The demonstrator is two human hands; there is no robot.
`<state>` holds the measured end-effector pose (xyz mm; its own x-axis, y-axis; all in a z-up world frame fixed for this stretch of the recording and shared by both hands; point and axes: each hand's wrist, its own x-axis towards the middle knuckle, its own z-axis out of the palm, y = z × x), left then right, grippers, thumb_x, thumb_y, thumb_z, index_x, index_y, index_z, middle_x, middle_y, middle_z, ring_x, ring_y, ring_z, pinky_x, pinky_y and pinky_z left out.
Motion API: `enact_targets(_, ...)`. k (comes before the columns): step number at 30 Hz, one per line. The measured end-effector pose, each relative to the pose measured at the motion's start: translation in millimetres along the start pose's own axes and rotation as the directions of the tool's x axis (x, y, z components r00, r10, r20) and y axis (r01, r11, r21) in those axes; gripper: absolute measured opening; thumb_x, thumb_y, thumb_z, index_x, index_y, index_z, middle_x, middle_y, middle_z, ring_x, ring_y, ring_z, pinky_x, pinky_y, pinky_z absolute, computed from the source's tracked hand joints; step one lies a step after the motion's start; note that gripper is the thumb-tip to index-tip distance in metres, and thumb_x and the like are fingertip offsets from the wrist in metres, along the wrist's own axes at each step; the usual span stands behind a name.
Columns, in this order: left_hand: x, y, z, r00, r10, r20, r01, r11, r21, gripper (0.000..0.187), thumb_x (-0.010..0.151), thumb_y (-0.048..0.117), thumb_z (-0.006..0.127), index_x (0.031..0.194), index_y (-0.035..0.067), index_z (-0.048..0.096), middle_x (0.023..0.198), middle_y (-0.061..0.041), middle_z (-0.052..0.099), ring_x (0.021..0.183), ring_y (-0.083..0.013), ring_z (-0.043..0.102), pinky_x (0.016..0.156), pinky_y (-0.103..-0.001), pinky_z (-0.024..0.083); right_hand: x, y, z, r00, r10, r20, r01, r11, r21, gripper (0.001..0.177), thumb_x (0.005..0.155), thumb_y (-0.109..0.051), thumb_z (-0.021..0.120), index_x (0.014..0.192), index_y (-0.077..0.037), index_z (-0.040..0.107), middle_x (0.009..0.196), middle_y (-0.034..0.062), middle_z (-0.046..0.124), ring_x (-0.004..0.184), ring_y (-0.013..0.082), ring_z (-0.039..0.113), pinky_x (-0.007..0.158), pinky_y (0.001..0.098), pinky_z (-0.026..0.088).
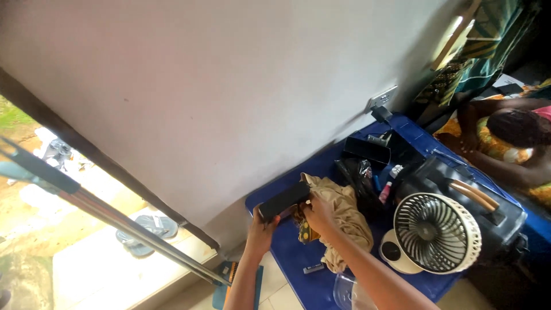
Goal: Cleaning a desk clock and a portable fan with a cloth.
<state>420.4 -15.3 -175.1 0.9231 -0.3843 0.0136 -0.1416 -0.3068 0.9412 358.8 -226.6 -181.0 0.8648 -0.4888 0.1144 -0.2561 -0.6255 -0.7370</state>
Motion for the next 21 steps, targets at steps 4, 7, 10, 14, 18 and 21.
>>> enact_targets(4, 34.9, -39.6, 6.0, 0.994, -0.104, 0.045, 0.102, 0.994, 0.035, 0.066, 0.094, 0.032, 0.072, 0.146, 0.014, 0.035, 0.112, -0.020, 0.071, 0.106, -0.0362, 0.067, 0.085, -0.045, 0.053, 22.9, -18.8, 7.5, 0.921, 0.306, 0.241, -0.313, 0.950, -0.009, 0.042, 0.094, -0.017, 0.058, 0.136, -0.010, 0.058, 0.088, 0.0183, 0.070, 0.079, 0.0367, 0.068, 0.072, 0.0495, 0.052)
enact_targets(7, 46.1, -40.2, 5.9, 0.980, -0.191, 0.053, 0.189, 0.981, 0.045, 0.067, 0.092, 0.033, 0.075, 0.145, 0.014, 0.037, 0.108, -0.018, 0.071, 0.104, -0.0300, 0.069, 0.085, -0.042, 0.053, 36.8, 1.1, 27.0, 0.927, 0.297, 0.230, -0.320, 0.945, 0.069, 0.042, 0.093, -0.019, 0.059, 0.135, -0.011, 0.057, 0.105, 0.0103, 0.071, 0.093, 0.0274, 0.069, 0.083, 0.0435, 0.052)
enact_targets(10, 65.7, -74.9, 17.2, 0.986, -0.164, 0.039, 0.167, 0.983, -0.080, 0.064, 0.087, 0.026, 0.078, 0.140, 0.012, 0.045, 0.106, -0.017, 0.072, 0.098, -0.0300, 0.069, 0.084, -0.040, 0.054, 49.1, -1.3, 34.2, 0.906, 0.281, 0.316, -0.346, 0.922, 0.171, 0.041, 0.094, -0.015, 0.053, 0.135, -0.010, 0.059, 0.110, 0.0134, 0.072, 0.102, 0.0283, 0.067, 0.088, 0.0447, 0.051)
enact_targets(14, 84.8, -116.7, 30.1, 0.996, -0.090, 0.016, 0.092, 0.978, -0.188, 0.057, 0.088, 0.022, 0.079, 0.134, 0.008, 0.049, 0.113, -0.015, 0.071, 0.106, -0.0259, 0.067, 0.090, -0.037, 0.053, 68.8, 15.6, 55.4, 0.888, 0.334, 0.317, -0.396, 0.905, 0.155, 0.043, 0.095, -0.015, 0.056, 0.138, -0.008, 0.058, 0.118, 0.0145, 0.071, 0.110, 0.0297, 0.067, 0.094, 0.0440, 0.051)
enact_targets(18, 90.5, -125.5, 28.6, 0.990, -0.142, 0.021, 0.144, 0.978, -0.152, 0.060, 0.087, 0.021, 0.078, 0.136, 0.009, 0.046, 0.117, -0.015, 0.069, 0.110, -0.0262, 0.067, 0.092, -0.039, 0.052, 74.0, 9.7, 58.1, 0.816, 0.416, 0.401, -0.491, 0.865, 0.101, 0.054, 0.097, -0.017, 0.054, 0.150, -0.015, 0.044, 0.130, 0.0146, 0.064, 0.118, 0.0335, 0.062, 0.098, 0.0471, 0.049)
enact_targets(21, 91.3, -128.9, 26.9, 0.991, -0.134, 0.021, 0.136, 0.982, -0.128, 0.062, 0.088, 0.023, 0.079, 0.138, 0.010, 0.044, 0.118, -0.016, 0.069, 0.112, -0.0290, 0.066, 0.091, -0.040, 0.052, 75.7, 20.9, 66.6, 0.852, 0.357, 0.384, -0.432, 0.892, 0.130, 0.052, 0.096, -0.020, 0.058, 0.148, -0.016, 0.049, 0.132, 0.0151, 0.065, 0.121, 0.0331, 0.061, 0.101, 0.0462, 0.048)
